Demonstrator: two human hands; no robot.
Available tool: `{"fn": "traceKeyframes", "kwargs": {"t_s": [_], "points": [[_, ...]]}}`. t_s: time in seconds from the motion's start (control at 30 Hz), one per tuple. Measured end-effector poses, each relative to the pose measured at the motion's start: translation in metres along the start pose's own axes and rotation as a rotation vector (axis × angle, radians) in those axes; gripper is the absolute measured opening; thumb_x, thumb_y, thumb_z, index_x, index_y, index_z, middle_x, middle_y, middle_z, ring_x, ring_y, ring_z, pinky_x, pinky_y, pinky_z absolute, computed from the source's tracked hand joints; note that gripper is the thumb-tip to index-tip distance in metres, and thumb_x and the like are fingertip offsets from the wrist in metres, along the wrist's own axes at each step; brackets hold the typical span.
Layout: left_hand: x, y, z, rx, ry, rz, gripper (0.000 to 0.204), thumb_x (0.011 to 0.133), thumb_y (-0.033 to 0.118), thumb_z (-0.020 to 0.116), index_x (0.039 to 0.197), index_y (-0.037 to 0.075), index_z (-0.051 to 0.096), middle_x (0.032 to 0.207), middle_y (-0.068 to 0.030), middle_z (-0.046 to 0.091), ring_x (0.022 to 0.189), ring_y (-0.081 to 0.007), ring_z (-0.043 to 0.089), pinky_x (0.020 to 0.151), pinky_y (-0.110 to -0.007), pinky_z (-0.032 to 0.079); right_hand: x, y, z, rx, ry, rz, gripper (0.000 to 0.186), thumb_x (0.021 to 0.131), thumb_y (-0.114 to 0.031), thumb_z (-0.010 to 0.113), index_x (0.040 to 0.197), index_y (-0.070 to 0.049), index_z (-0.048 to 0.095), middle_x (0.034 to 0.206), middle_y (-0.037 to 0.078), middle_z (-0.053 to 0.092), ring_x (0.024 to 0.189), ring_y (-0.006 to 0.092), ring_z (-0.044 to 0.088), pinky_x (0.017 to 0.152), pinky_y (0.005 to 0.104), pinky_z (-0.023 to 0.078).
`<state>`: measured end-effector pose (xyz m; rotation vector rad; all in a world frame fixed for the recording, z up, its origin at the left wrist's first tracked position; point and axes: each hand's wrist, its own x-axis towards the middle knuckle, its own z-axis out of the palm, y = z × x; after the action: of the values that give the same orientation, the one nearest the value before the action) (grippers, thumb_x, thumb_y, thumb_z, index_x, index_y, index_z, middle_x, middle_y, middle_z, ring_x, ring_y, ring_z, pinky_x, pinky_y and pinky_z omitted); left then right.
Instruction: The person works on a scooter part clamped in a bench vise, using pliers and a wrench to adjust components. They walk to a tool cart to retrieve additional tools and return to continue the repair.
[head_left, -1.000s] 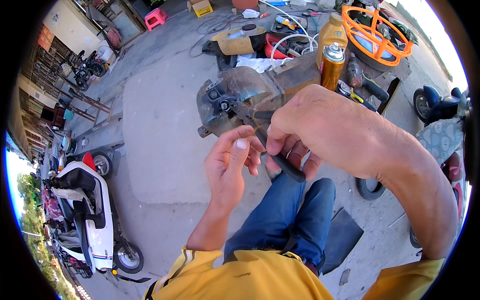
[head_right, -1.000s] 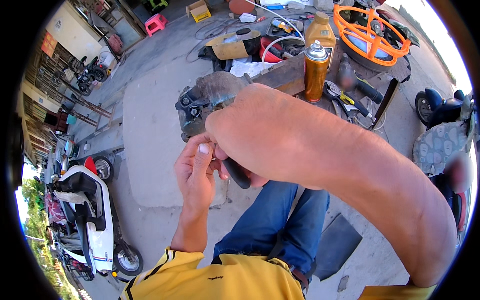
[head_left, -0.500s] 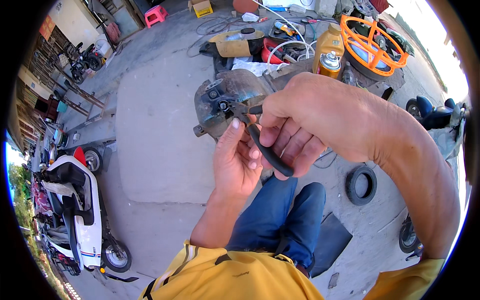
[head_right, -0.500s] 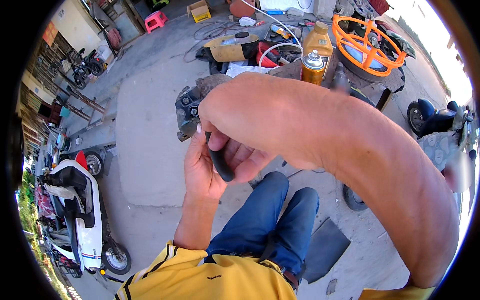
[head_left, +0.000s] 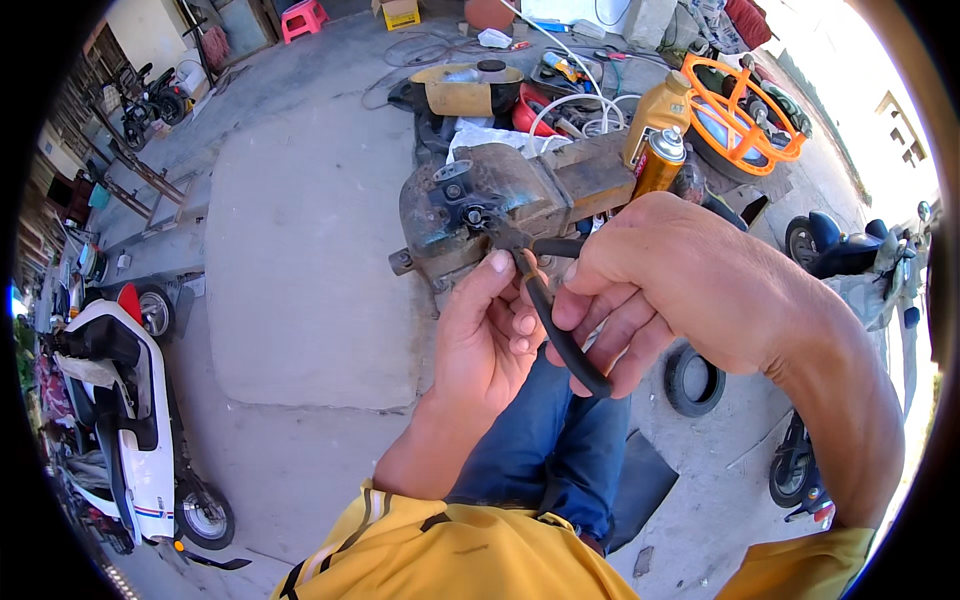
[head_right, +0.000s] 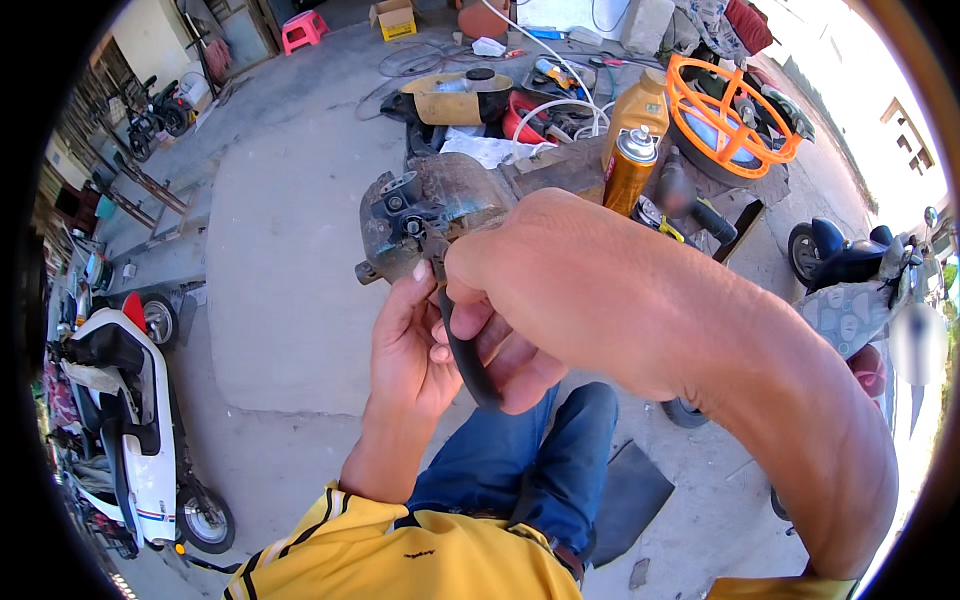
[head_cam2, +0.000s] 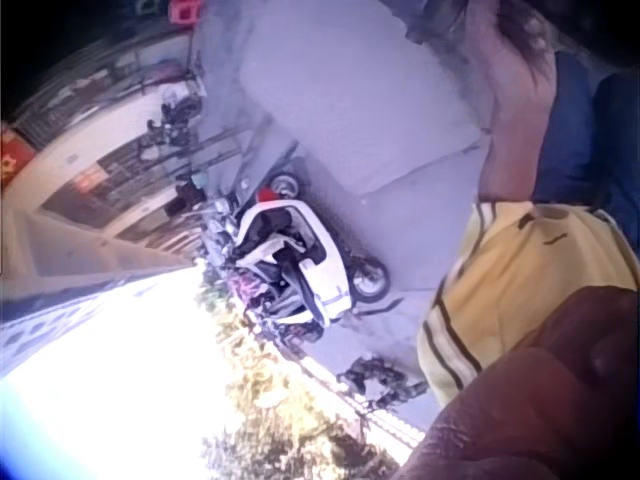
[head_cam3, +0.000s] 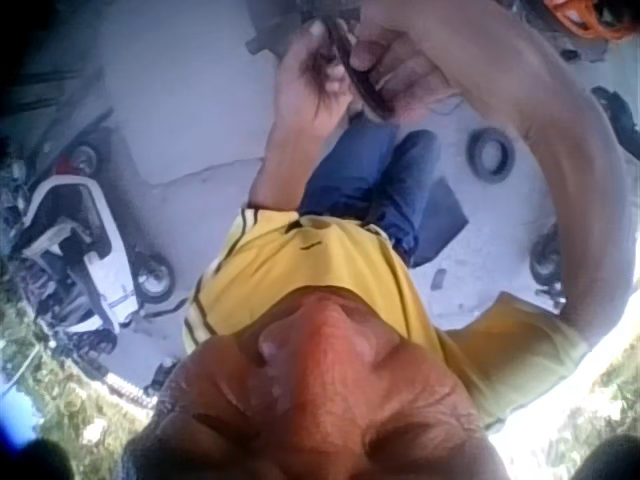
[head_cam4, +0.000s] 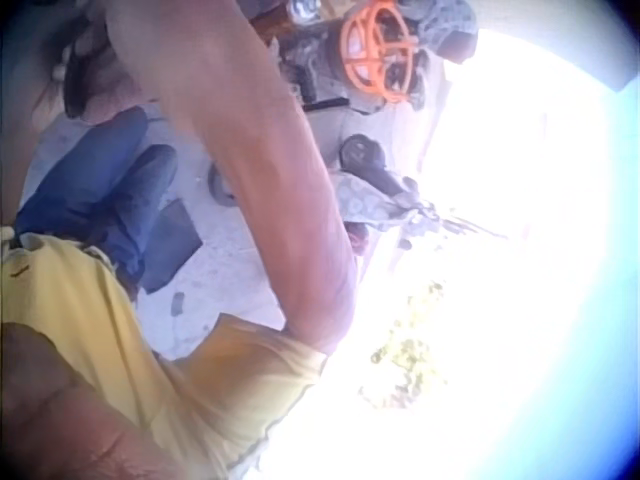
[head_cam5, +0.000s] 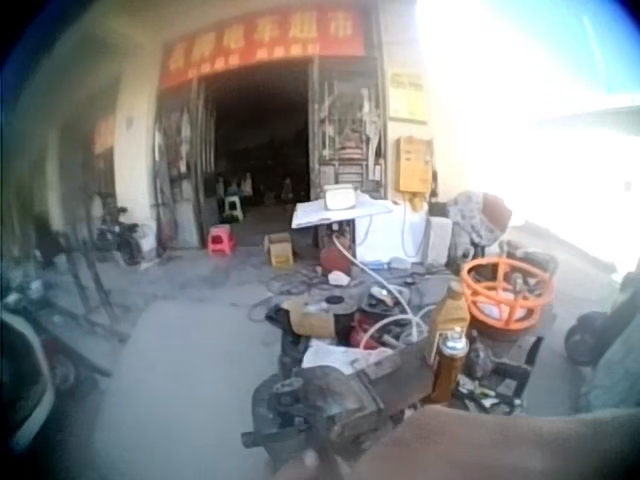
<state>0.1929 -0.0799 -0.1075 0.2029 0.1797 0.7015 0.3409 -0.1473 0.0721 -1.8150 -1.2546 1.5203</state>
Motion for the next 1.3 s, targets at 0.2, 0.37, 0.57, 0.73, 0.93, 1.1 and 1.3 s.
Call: {"fn": "traceKeyframes", "kwargs": {"t_s": [0.2, 0.37, 0.57, 0.73, 0.93, 1.1, 1.3], "points": [[0.002, 0.008, -0.005, -0.011, -0.017, -0.019, 0.028, 0.107, 0.024, 0.056, 0.107, -0.001, 0.068, 0.082, -0.0068, 0.071, 0.064, -0.0090, 0.063, 0.050, -0.022, 0.048, 0.007, -0.003, 0.004, -0.064, 0.011, -0.028, 0.037, 0.093, -0.024, 0.055, 0.095, 0.012, 0.065, 0.088, 0.022, 0.070, 0.071, 0.0292, 0.074, 0.063, 0.0346, 0.063], [0.002, 0.011, -0.007, -0.094, -0.109, -0.067, 0.030, 0.108, 0.024, 0.054, 0.107, -0.002, 0.068, 0.086, -0.0085, 0.072, 0.064, -0.0090, 0.064, 0.050, -0.020, 0.050, 0.011, 0.011, 0.015, -0.243, -0.021, -0.159, 0.034, 0.095, -0.022, 0.054, 0.099, 0.011, 0.062, 0.088, 0.022, 0.069, 0.073, 0.0294, 0.074, 0.065, 0.0350, 0.063], [0.002, 0.014, -0.007, -0.004, -0.033, -0.052, 0.027, 0.109, 0.024, 0.049, 0.113, 0.001, 0.064, 0.082, -0.0074, 0.071, 0.062, -0.0071, 0.065, 0.046, -0.018, 0.050, 0.013, -0.004, 0.031, 0.233, 0.102, 0.147, 0.030, 0.098, -0.018, 0.051, 0.103, 0.011, 0.058, 0.087, 0.022, 0.067, 0.075, 0.0296, 0.075, 0.067, 0.0364, 0.063], [0.003, 0.015, -0.010, -0.097, -0.075, -0.091, 0.030, 0.110, 0.023, 0.050, 0.111, -0.002, 0.065, 0.087, -0.0101, 0.072, 0.066, -0.0105, 0.067, 0.051, -0.020, 0.054, 0.014, 0.006, 0.030, -0.152, 0.082, -0.113, 0.031, 0.100, -0.018, 0.049, 0.104, 0.012, 0.057, 0.087, 0.021, 0.068, 0.070, 0.0274, 0.073, 0.066, 0.0348, 0.062], [0.005, 0.011, -0.021, -0.122, -0.094, -0.139, 0.035, 0.111, 0.028, 0.045, 0.114, -0.002, 0.063, 0.083, -0.0082, 0.066, 0.063, -0.0110, 0.061, 0.054, -0.024, 0.055, 0.015, 0.005, 0.030, -0.465, 0.082, -0.293, 0.030, 0.100, -0.018, 0.050, 0.101, 0.010, 0.057, 0.085, 0.019, 0.068, 0.065, 0.0256, 0.071, 0.062, 0.0331, 0.058], [0.006, 0.012, -0.016, -0.091, -0.085, -0.149, 0.036, 0.112, 0.030, 0.042, 0.117, 0.000, 0.062, 0.079, -0.0061, 0.061, 0.061, -0.0101, 0.053, 0.057, -0.024, 0.053, 0.014, 0.000, 0.028, -0.427, 0.098, -0.271, 0.028, 0.100, -0.019, 0.050, 0.098, 0.008, 0.057, 0.082, 0.018, 0.067, 0.062, 0.0243, 0.069, 0.059, 0.0325, 0.055], [0.008, 0.011, -0.016, -0.217, -0.139, -0.136, 0.027, 0.110, 0.021, 0.050, 0.111, -0.002, 0.065, 0.089, -0.0089, 0.071, 0.072, -0.0137, 0.067, 0.057, -0.021, 0.055, 0.018, -0.005, 0.030, -0.395, 0.112, -0.244, 0.026, 0.099, -0.019, 0.051, 0.094, 0.006, 0.056, 0.079, 0.016, 0.067, 0.059, 0.0228, 0.067, 0.055, 0.0318, 0.052]]}}
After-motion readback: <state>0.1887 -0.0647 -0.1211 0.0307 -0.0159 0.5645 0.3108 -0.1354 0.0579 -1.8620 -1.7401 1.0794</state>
